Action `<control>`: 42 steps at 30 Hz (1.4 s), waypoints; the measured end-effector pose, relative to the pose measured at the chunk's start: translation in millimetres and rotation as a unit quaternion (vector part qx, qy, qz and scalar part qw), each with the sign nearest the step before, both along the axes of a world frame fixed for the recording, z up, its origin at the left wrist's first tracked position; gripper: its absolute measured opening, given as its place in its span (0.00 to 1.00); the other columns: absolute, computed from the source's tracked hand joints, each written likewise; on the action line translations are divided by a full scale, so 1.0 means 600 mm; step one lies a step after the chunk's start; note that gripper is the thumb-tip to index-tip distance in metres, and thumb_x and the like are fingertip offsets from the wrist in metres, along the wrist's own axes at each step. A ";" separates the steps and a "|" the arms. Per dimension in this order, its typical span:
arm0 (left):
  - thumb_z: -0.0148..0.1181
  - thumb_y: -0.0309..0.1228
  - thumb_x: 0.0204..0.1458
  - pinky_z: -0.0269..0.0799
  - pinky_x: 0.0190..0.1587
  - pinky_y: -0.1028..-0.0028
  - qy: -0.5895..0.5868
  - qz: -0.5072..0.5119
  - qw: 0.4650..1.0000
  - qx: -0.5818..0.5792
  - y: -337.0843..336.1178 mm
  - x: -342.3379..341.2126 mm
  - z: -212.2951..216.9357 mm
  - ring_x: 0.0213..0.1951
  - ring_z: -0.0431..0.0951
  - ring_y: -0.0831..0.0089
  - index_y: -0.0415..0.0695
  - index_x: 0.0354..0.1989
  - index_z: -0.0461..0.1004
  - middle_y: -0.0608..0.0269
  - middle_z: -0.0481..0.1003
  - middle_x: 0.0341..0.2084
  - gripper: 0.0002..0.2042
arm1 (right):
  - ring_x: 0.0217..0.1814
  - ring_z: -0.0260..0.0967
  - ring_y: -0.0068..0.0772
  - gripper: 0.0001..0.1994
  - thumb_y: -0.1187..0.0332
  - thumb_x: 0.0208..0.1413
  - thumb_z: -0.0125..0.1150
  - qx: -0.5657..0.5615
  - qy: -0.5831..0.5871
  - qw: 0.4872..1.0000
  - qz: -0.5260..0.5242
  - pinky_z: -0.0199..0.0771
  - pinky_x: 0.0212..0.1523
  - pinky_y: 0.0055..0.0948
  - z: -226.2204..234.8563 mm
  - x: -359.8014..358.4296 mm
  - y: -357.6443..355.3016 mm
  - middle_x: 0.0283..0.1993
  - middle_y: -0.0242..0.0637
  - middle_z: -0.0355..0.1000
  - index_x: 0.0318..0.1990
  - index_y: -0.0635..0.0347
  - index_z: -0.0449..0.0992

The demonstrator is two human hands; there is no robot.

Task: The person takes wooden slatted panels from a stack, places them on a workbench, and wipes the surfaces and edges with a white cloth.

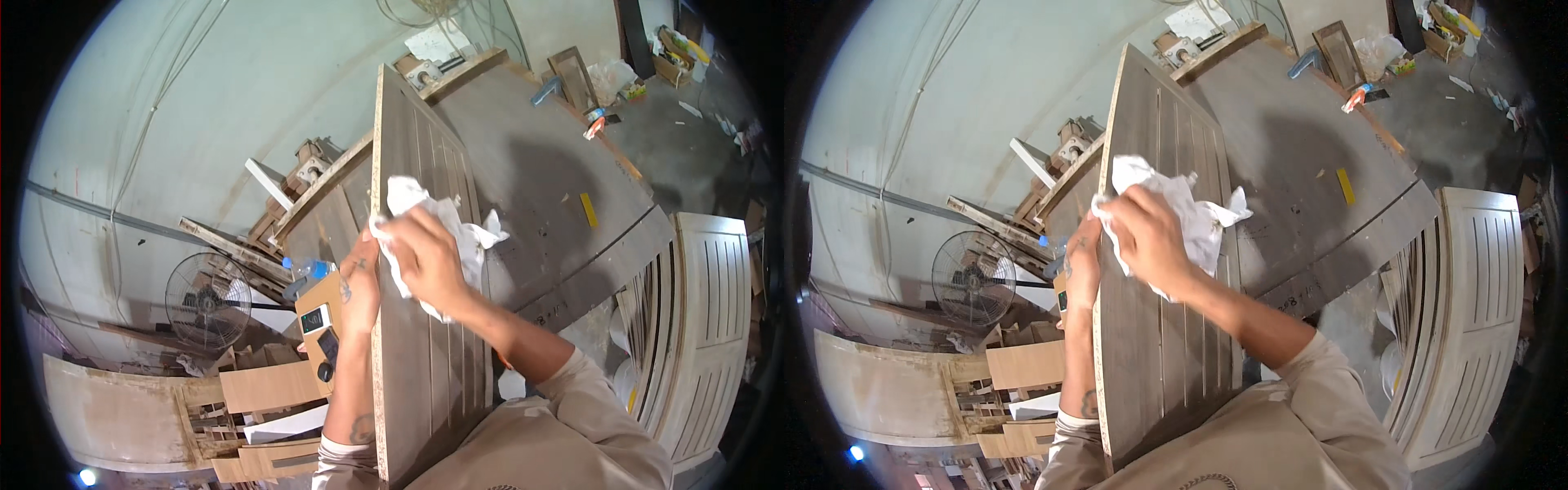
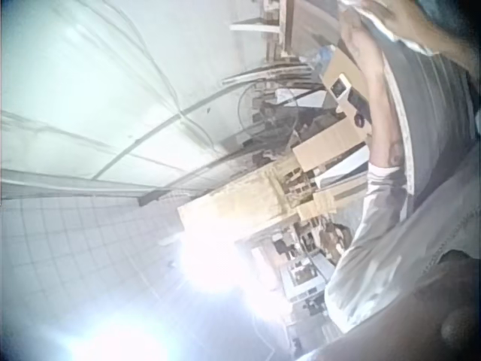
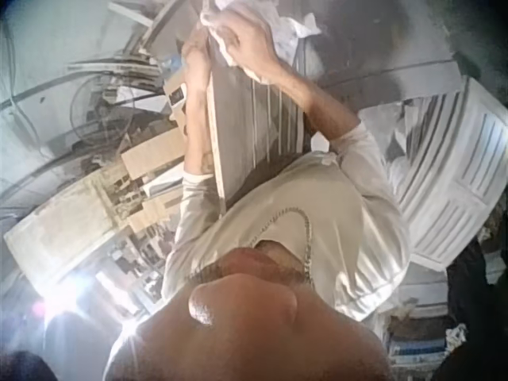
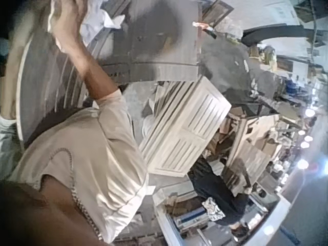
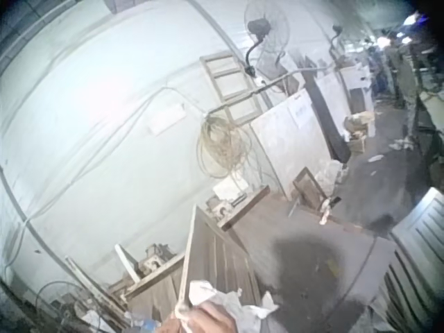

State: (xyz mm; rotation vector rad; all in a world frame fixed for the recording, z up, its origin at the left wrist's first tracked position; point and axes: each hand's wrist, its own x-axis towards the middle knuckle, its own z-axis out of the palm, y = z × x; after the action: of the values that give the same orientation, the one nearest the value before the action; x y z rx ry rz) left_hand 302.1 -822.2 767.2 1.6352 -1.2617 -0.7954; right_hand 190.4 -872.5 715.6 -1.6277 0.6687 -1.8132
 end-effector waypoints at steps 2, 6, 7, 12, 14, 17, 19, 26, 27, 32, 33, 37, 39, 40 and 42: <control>0.45 0.44 0.64 0.53 0.64 0.73 -0.018 0.065 0.996 0.051 0.000 -0.043 0.016 0.62 0.62 0.68 0.33 0.62 0.62 0.52 0.67 0.59 0.27 | 0.42 0.70 0.52 0.10 0.81 0.48 0.56 0.043 0.014 0.998 -0.034 0.69 0.42 0.40 -0.015 -0.002 -0.062 0.36 0.47 0.71 0.39 0.63 0.76; 0.43 0.45 0.64 0.52 0.65 0.73 -0.044 0.046 0.998 0.028 -0.013 -0.021 0.010 0.64 0.61 0.67 0.33 0.62 0.62 0.50 0.66 0.60 0.27 | 0.39 0.71 0.52 0.07 0.76 0.50 0.59 0.103 0.009 0.990 -0.097 0.69 0.39 0.39 -0.009 0.031 -0.116 0.36 0.45 0.72 0.38 0.62 0.77; 0.43 0.45 0.64 0.51 0.66 0.73 -0.045 0.028 0.999 0.011 -0.012 -0.018 0.004 0.64 0.61 0.66 0.33 0.62 0.62 0.49 0.65 0.60 0.28 | 0.39 0.71 0.52 0.07 0.76 0.50 0.59 0.104 0.010 0.989 -0.100 0.69 0.39 0.39 -0.018 0.029 -0.119 0.36 0.45 0.72 0.38 0.62 0.77; 0.43 0.44 0.64 0.48 0.67 0.72 -0.020 0.016 1.000 0.019 -0.015 -0.051 0.016 0.66 0.59 0.64 0.33 0.62 0.61 0.49 0.63 0.62 0.27 | 0.46 0.71 0.46 0.10 0.66 0.54 0.59 -0.006 0.192 0.966 -0.173 0.65 0.47 0.40 -0.105 -0.048 -0.227 0.40 0.42 0.74 0.42 0.56 0.78; 0.43 0.43 0.64 0.48 0.67 0.71 -0.047 -0.002 0.999 0.008 -0.015 -0.067 0.018 0.66 0.59 0.63 0.33 0.62 0.61 0.49 0.62 0.63 0.26 | 0.49 0.71 0.44 0.13 0.61 0.55 0.59 0.159 0.365 0.893 -0.212 0.63 0.51 0.38 -0.142 -0.080 -0.234 0.44 0.42 0.75 0.43 0.58 0.78; 0.41 0.43 0.65 0.49 0.66 0.71 0.042 -0.020 0.998 -0.042 -0.021 -0.053 -0.018 0.65 0.60 0.63 0.32 0.62 0.62 0.49 0.64 0.62 0.26 | 0.56 0.69 0.49 0.21 0.58 0.57 0.58 0.234 0.284 0.924 -0.107 0.63 0.57 0.38 -0.105 -0.091 -0.141 0.53 0.50 0.71 0.52 0.65 0.72; 0.40 0.43 0.65 0.50 0.66 0.71 0.045 -0.024 0.998 -0.035 -0.021 -0.086 -0.003 0.65 0.60 0.63 0.33 0.62 0.62 0.49 0.64 0.61 0.26 | 0.62 0.64 0.51 0.29 0.55 0.59 0.56 0.253 0.149 0.955 0.040 0.59 0.62 0.40 -0.055 -0.120 -0.039 0.60 0.57 0.65 0.59 0.71 0.64; 0.35 0.47 0.67 0.65 0.53 0.71 0.291 0.005 0.957 -0.024 -0.017 -0.130 -0.020 0.47 0.73 0.69 0.34 0.54 0.71 0.56 0.76 0.45 0.27 | 0.68 0.53 0.43 0.41 0.60 0.57 0.61 0.232 0.087 0.939 0.239 0.55 0.64 0.31 0.063 -0.133 0.200 0.64 0.55 0.55 0.69 0.73 0.43; 0.36 0.48 0.66 0.66 0.52 0.70 0.318 -0.011 0.948 -0.015 -0.025 -0.108 -0.065 0.45 0.74 0.70 0.34 0.53 0.72 0.56 0.76 0.44 0.28 | 0.65 0.55 0.37 0.40 0.63 0.58 0.60 0.274 0.068 0.929 0.240 0.57 0.62 0.29 0.071 -0.141 0.215 0.64 0.50 0.56 0.69 0.71 0.42; 0.42 0.56 0.60 0.70 0.40 0.68 0.247 0.048 0.957 0.145 0.021 -0.005 -0.416 0.39 0.74 0.69 0.38 0.43 0.75 0.55 0.76 0.36 0.29 | 0.56 0.60 0.24 0.33 0.71 0.59 0.57 0.354 0.070 0.916 0.173 0.61 0.56 0.22 0.104 -0.162 0.258 0.58 0.38 0.63 0.68 0.69 0.49; 0.42 0.60 0.58 0.70 0.39 0.64 0.222 0.066 0.944 0.235 0.042 0.007 -0.488 0.39 0.73 0.67 0.40 0.45 0.74 0.54 0.75 0.37 0.31 | 0.57 0.60 0.24 0.29 0.75 0.58 0.56 0.416 0.087 0.893 0.148 0.61 0.57 0.22 0.106 -0.159 0.263 0.55 0.36 0.67 0.66 0.68 0.54; 0.38 0.61 0.59 0.67 0.45 0.64 0.243 -0.002 0.904 0.350 0.069 -0.039 -0.615 0.43 0.72 0.63 0.37 0.50 0.70 0.53 0.72 0.42 0.34 | 0.57 0.62 0.28 0.25 0.76 0.57 0.55 0.456 0.084 0.885 0.036 0.58 0.60 0.26 0.106 -0.175 0.265 0.56 0.39 0.69 0.63 0.67 0.62; 0.36 0.60 0.61 0.69 0.41 0.58 0.339 -0.007 0.851 0.401 0.086 -0.018 -0.578 0.37 0.72 0.64 0.37 0.45 0.72 0.58 0.74 0.33 0.33 | 0.57 0.63 0.30 0.22 0.75 0.56 0.54 0.483 0.132 0.866 -0.007 0.57 0.59 0.27 0.112 -0.172 0.263 0.55 0.40 0.70 0.59 0.69 0.66; 0.36 0.60 0.61 0.69 0.41 0.58 0.347 -0.018 0.848 0.399 0.087 -0.008 -0.572 0.37 0.72 0.64 0.37 0.45 0.72 0.58 0.74 0.33 0.33 | 0.57 0.63 0.30 0.22 0.75 0.56 0.54 0.479 0.141 0.866 -0.019 0.57 0.59 0.27 0.112 -0.165 0.265 0.55 0.40 0.70 0.59 0.69 0.66; 0.35 0.58 0.62 0.68 0.46 0.56 0.473 -0.013 0.804 0.360 0.092 0.010 -0.560 0.40 0.72 0.62 0.35 0.48 0.70 0.56 0.74 0.37 0.33 | 0.55 0.63 0.29 0.21 0.74 0.55 0.53 0.428 0.208 0.879 -0.044 0.58 0.58 0.26 0.113 -0.151 0.275 0.52 0.39 0.72 0.57 0.69 0.68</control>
State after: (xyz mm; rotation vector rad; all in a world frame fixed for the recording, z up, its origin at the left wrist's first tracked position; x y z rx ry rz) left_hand 308.1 -767.0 431.2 1.3769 -0.2363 -1.9599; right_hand 99.7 -707.6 783.7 -1.3400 1.4960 -0.9375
